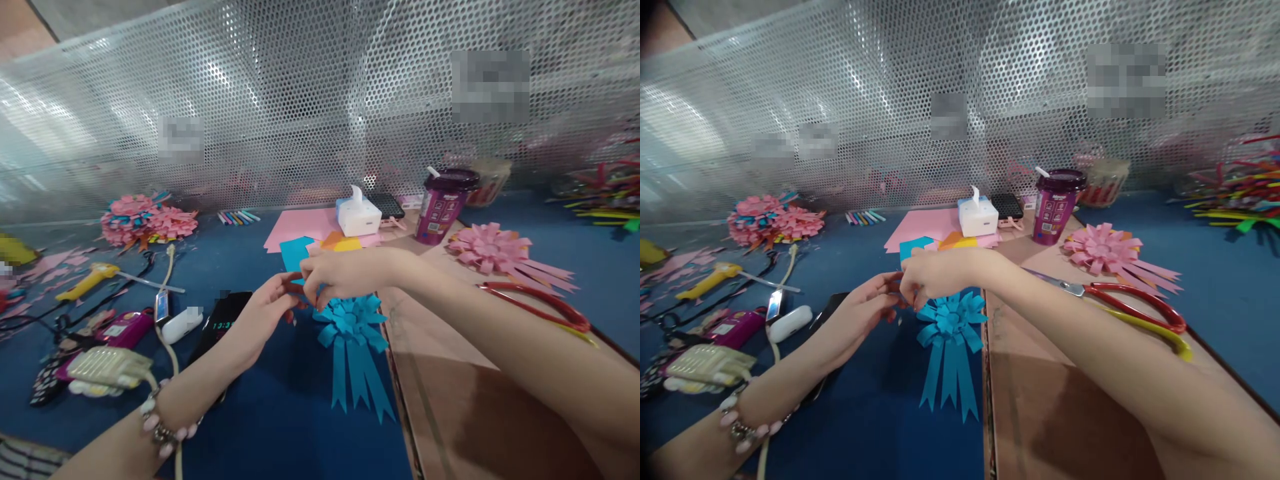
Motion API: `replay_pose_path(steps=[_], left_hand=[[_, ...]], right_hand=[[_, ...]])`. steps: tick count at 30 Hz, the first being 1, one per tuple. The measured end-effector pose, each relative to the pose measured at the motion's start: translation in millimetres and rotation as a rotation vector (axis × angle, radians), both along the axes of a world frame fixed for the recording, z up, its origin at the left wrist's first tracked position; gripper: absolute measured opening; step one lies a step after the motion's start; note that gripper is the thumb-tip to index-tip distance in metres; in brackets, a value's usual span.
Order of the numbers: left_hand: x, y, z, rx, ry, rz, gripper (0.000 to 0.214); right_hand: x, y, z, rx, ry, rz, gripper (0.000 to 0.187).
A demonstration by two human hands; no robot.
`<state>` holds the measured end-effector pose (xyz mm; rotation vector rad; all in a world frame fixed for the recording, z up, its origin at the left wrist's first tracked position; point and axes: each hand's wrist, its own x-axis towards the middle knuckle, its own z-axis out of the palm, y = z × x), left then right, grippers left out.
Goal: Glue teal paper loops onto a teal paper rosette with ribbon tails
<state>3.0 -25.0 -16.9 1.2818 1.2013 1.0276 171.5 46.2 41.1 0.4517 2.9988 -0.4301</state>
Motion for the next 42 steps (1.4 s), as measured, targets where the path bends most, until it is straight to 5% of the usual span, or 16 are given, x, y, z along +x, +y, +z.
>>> replay_pose_path(steps=[7,13,42], left_hand=[[-1.4,-0.7,-2.4,0.001,-0.029,0.025,0.038],[-3.9,1.1,-3.7,-0.002,-0.048,0.065,0.036],[-6.4,4.1,-4.3,0.037,-0.181,0.102,0.033]], right_hand=[[-6.5,-1.9,-9.1,0.039,0.100,0.148,0.015],[-8.9,-11.3,-6.2,-0.030,0.020,0.141,0.022],[-20.2,-24.0,-8.6,0.289,-0.024,0.108,0.019]])
